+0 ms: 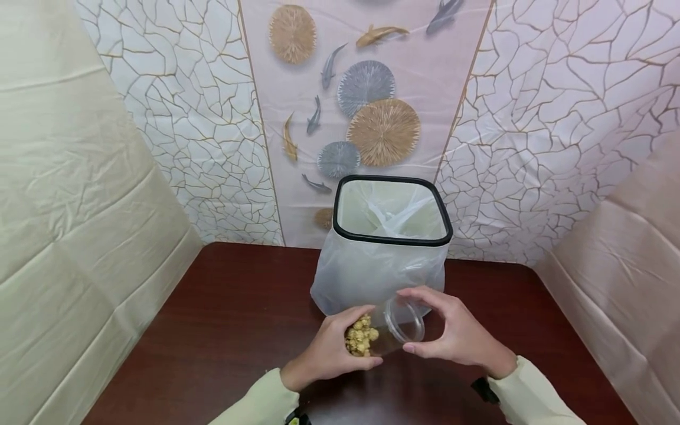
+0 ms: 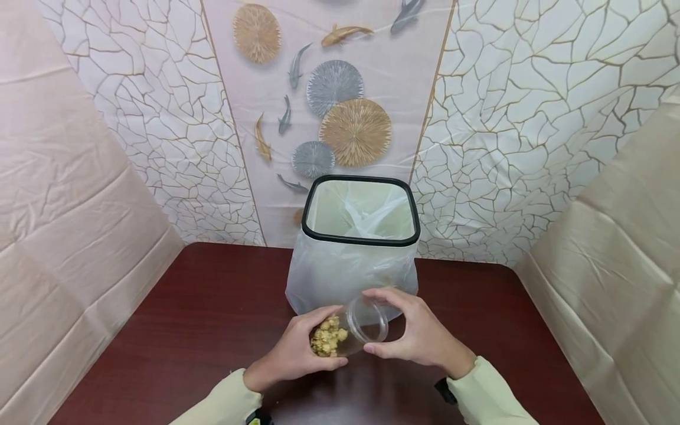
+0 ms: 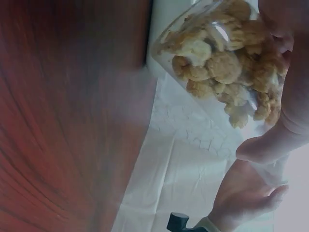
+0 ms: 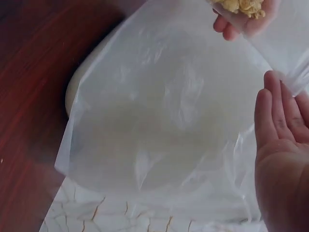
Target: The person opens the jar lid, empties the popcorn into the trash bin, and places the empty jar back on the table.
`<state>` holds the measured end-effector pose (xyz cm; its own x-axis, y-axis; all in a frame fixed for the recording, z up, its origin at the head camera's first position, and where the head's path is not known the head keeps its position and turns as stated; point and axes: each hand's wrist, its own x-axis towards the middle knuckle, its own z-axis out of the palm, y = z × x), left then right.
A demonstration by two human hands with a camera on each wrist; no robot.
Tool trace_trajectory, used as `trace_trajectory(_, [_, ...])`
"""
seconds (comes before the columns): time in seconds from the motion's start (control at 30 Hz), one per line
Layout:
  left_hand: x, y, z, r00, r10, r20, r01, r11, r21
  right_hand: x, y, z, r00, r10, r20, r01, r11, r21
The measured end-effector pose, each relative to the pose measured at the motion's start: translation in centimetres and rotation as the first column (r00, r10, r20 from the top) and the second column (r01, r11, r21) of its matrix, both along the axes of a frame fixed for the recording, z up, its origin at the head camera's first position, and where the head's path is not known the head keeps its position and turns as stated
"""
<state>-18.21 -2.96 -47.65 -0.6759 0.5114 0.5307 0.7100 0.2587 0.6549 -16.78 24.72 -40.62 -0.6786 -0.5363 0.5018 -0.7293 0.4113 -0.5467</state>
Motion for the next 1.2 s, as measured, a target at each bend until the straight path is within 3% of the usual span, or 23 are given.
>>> trace_trajectory(0.23, [0.4, -3.7, -0.6, 0.998, 0.025, -0.059, -0.027, 0.999, -0.037, 0.9, -3.1, -1.4, 0.995, -0.052, -0.084, 0.058, 0.995, 0.08])
trace_trajectory(0.47, [0.6, -6.1, -0.6, 0.981, 0.119, -0.151, -0.139, 0.982, -0.129, 1.5, -5.4, -2.4, 0.99, -0.13, -0.048, 0.135, 0.984, 0.118])
trace_trajectory(0.67, [0.8, -7.0, -0.1, 0.94, 0.218, -0.263, -0.276, 0.938, -0.211, 1.4, -6.8, -2.4, 0.973, -0.226, 0.042, 0.219, 0.967, 0.13])
trace_trajectory(0.83, [0.7, -7.5, 0.0, 0.886, 0.261, -0.383, -0.368, 0.898, -0.242, 0.8, -7.6, -2.2, 0.953, -0.268, 0.138, 0.254, 0.96, 0.115])
trace_trajectory(1.0, [0.5, -7.5, -0.1, 0.845, 0.248, -0.474, -0.387, 0.895, -0.222, 0.2, -8.0, -2.2, 0.938, -0.248, 0.242, 0.237, 0.969, 0.076])
trace_trajectory(1.2, [0.6, -7.6, 0.0, 0.835, 0.239, -0.495, -0.381, 0.901, -0.208, -0.1, -8.0, -2.4, 0.941, -0.215, 0.263, 0.216, 0.976, 0.025])
